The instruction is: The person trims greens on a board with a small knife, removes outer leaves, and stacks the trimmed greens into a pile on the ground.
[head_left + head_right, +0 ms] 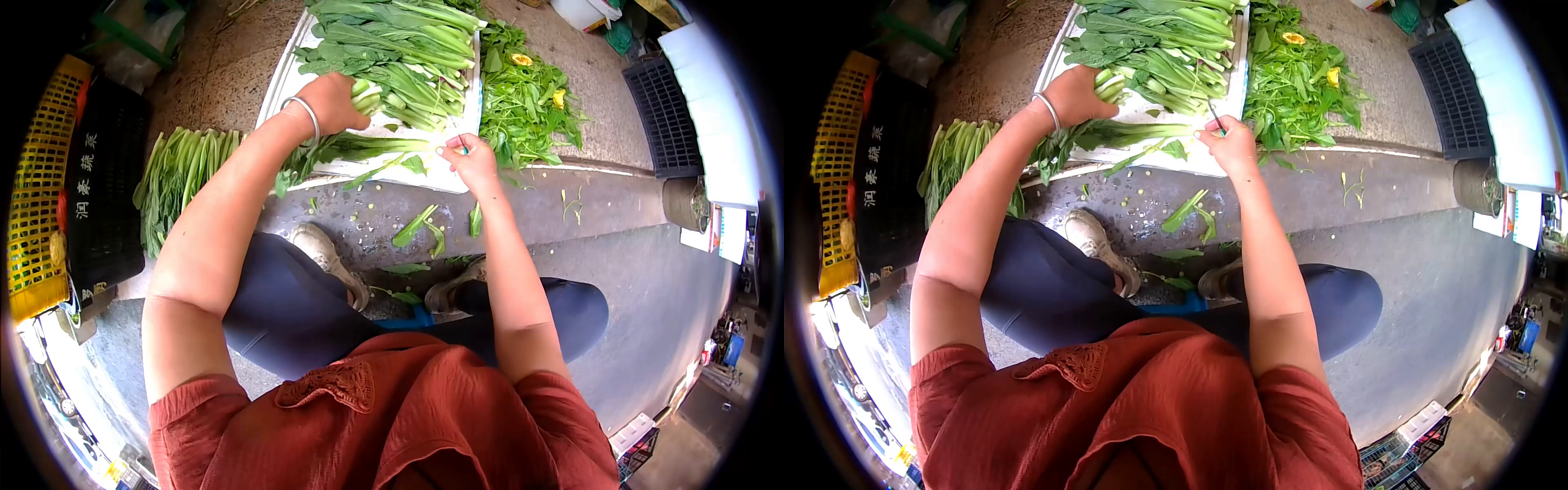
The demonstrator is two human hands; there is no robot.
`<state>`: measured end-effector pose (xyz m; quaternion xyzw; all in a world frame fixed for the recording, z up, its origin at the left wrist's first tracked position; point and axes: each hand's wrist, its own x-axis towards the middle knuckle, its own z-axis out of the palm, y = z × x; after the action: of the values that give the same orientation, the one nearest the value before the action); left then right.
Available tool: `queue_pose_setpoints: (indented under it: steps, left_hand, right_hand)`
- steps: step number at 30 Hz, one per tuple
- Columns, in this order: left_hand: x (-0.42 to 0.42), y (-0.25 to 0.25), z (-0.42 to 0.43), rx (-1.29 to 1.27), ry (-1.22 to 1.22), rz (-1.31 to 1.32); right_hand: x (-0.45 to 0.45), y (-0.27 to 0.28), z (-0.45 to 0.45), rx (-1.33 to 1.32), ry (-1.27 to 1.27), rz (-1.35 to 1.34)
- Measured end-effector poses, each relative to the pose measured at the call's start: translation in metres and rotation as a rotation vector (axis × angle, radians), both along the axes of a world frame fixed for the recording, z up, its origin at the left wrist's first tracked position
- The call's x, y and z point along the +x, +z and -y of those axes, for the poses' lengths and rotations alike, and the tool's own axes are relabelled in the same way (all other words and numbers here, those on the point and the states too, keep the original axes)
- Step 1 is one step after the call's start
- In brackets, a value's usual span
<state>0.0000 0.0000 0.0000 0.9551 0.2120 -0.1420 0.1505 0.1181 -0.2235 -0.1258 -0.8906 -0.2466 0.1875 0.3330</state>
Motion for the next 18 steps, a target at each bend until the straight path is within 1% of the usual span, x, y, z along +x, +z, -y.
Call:
queue_pose_setpoints:
  steps: [2, 3, 5, 6, 7, 9, 10, 11, 13, 14, 15, 17, 18]
  left_hand:
    - [-0.001, -0.008, 0.002, -0.128, -0.095, 0.120]
    - [-0.001, -0.009, 0.006, -0.137, -0.095, 0.126]
    - [-0.007, -0.004, 0.015, -0.592, -0.135, 0.198]
    - [-0.007, -0.002, 0.020, -0.663, -0.120, 0.232]
    - [-0.005, 0.000, 0.020, -0.656, -0.124, 0.236]
    - [-0.003, 0.003, 0.021, -0.802, -0.041, 0.308]
    - [-0.003, 0.005, 0.021, -0.800, -0.044, 0.312]
    - [-0.003, 0.008, 0.021, -0.891, 0.006, 0.290]
    - [-0.004, 0.013, 0.020, -1.074, 0.109, 0.239]
    - [-0.004, 0.009, 0.020, -1.125, 0.112, 0.272]
    - [-0.004, 0.009, 0.020, -1.125, 0.111, 0.272]
    - [-0.004, 0.011, 0.021, -1.206, 0.121, 0.293]
    - [-0.005, 0.011, 0.022, -1.205, 0.120, 0.291]
  right_hand:
    - [-0.007, 0.014, -0.004, 0.489, -0.020, -0.442]
    - [-0.016, 0.034, -0.005, 0.480, -0.021, -0.437]
    - [-0.037, 0.075, -0.013, 0.689, -0.024, -0.622]
    - [-0.040, 0.080, -0.017, 0.746, 0.002, -0.651]
    - [-0.041, 0.087, -0.021, 0.752, 0.005, -0.645]
    - [-0.043, 0.102, -0.023, 0.848, -0.075, -0.648]
    - [-0.042, 0.105, -0.021, 0.803, -0.011, -0.603]
    - [-0.043, 0.106, -0.020, 0.803, -0.009, -0.599]
    - [-0.046, 0.110, -0.018, 0.898, 0.102, -0.610]
    - [-0.048, 0.113, -0.016, 0.878, 0.109, -0.663]
    - [-0.050, 0.113, -0.017, 0.878, 0.109, -0.663]
    - [-0.055, 0.111, -0.022, 0.893, 0.166, -0.453]
    - [-0.055, 0.110, -0.022, 0.894, 0.165, -0.454]
